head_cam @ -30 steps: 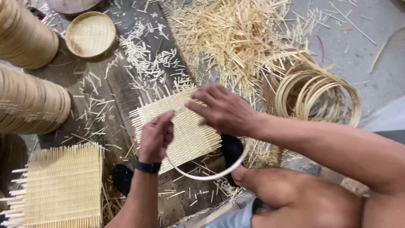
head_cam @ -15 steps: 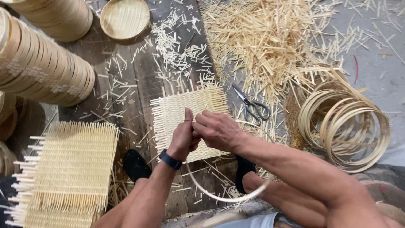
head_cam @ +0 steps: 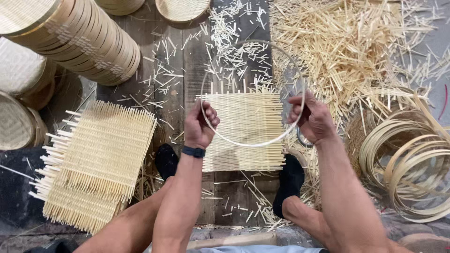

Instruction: The person constructs a circular bamboo frame by hand, fits a woven bamboo mat inside it, and uses shears to trim the excess bamboo strips along the edges.

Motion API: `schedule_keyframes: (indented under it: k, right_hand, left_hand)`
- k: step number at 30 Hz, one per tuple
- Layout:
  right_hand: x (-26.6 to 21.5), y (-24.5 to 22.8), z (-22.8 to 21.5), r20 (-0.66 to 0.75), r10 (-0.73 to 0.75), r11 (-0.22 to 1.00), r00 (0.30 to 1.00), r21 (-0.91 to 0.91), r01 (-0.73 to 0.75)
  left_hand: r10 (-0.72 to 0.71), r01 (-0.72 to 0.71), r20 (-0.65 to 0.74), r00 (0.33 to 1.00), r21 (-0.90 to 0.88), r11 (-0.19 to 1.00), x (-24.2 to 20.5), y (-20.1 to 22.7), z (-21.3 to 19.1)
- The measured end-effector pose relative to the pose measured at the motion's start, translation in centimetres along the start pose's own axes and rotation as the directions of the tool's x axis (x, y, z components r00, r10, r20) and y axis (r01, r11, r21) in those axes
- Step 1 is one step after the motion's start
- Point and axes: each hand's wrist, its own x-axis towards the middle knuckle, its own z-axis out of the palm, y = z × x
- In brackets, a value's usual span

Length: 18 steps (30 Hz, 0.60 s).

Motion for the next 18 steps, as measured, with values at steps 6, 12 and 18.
schedule_keyframes:
  k: [6,12,18]
  right_hand:
    - [2.5,3.2,-3.1,0.055,-0.03,1.0,0.998,-0.004,0.031]
    - [3.1,3.0,-1.3,-0.017,0.001,0.994,1.0,-0.111,-0.003]
    - [3.8,7.3,-2.2,-0.259,-0.111,0.837,0.96,-0.544,-0.05]
  left_hand:
    - [-0.211,0.235,-0.113,0.971,0.271,0.934,1.8,2.7,0.5]
    - [-0.069,0.074,-0.109,0.992,0.046,0.996,2.6,1.3,-1.6]
    - [0.102,-0.02,-0.413,0.905,0.199,0.98,2.1,-3.4,-7.7]
